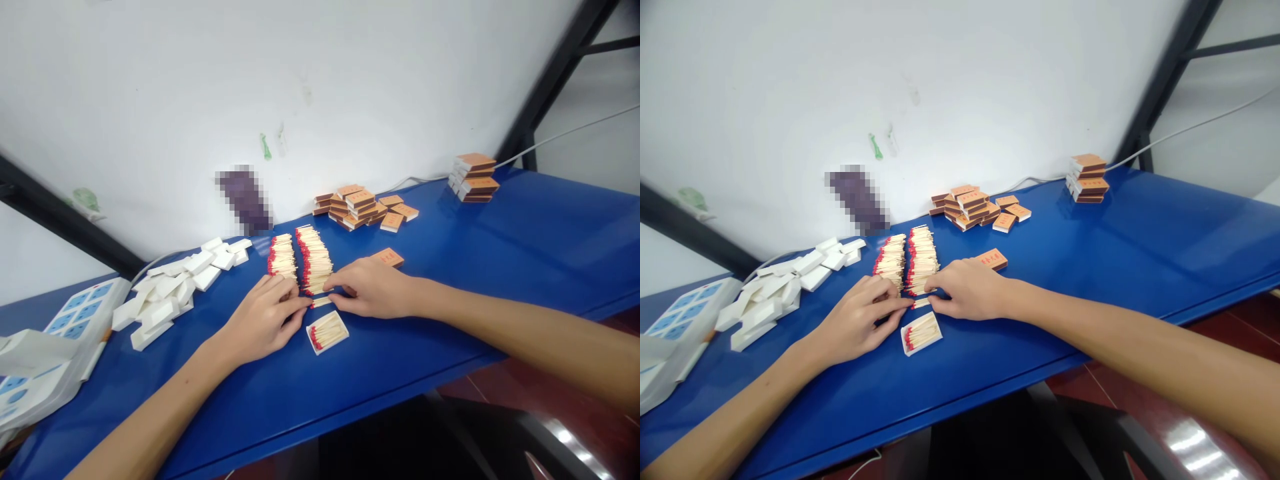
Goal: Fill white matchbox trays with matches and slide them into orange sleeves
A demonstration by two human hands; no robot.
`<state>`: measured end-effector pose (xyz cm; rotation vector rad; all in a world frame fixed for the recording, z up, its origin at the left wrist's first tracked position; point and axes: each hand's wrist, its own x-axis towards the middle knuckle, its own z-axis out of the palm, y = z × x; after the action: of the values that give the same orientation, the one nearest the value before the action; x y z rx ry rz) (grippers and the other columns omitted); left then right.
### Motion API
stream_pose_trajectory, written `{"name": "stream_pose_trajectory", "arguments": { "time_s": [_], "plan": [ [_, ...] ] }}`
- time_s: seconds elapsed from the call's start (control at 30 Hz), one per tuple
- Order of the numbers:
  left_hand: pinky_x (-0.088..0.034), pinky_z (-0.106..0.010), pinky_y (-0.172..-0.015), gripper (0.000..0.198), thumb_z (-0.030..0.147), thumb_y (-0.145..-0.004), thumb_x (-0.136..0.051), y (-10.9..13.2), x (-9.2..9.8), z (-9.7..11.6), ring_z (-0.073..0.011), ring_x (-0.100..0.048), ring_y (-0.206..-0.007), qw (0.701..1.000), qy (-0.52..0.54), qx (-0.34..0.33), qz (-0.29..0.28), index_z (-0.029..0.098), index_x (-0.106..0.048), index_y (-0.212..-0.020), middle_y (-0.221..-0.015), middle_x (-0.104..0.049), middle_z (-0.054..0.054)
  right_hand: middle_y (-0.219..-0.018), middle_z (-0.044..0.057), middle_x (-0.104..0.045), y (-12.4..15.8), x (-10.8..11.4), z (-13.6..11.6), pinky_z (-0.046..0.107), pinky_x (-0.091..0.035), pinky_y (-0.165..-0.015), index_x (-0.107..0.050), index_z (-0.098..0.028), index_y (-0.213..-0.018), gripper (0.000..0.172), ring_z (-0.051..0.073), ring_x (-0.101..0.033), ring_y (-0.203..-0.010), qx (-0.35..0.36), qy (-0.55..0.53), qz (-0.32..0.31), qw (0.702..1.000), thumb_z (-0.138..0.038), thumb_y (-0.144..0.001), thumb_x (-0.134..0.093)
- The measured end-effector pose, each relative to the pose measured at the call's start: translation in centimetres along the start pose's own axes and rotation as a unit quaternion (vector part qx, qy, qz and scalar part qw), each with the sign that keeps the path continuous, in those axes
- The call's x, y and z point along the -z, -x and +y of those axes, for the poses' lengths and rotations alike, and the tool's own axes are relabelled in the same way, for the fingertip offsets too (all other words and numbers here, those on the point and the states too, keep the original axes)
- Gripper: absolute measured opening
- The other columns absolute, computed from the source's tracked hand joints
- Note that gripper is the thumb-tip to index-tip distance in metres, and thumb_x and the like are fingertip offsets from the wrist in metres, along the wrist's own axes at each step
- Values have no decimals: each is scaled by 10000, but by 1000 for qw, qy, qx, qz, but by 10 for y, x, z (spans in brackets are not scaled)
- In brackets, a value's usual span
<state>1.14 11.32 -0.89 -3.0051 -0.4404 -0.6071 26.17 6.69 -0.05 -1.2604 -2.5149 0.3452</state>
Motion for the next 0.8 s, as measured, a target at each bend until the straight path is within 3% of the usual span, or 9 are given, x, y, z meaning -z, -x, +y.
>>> {"name": "stream_pose_trajectory", "arguments": {
  "time_s": [0.8],
  "plan": [
    [-369,-370,-736,299,130,-956,-461,0,1,1,-216,-532,-827,999,-22,26,-1,170,-701,-1131,-898,-598,-67,-651,-8,-609,0,0,1,261,-250,-585,-687,-165,-836,154,110,-512,-599,-17,13,16,1000,-226,-912,-567]
  ]
}}
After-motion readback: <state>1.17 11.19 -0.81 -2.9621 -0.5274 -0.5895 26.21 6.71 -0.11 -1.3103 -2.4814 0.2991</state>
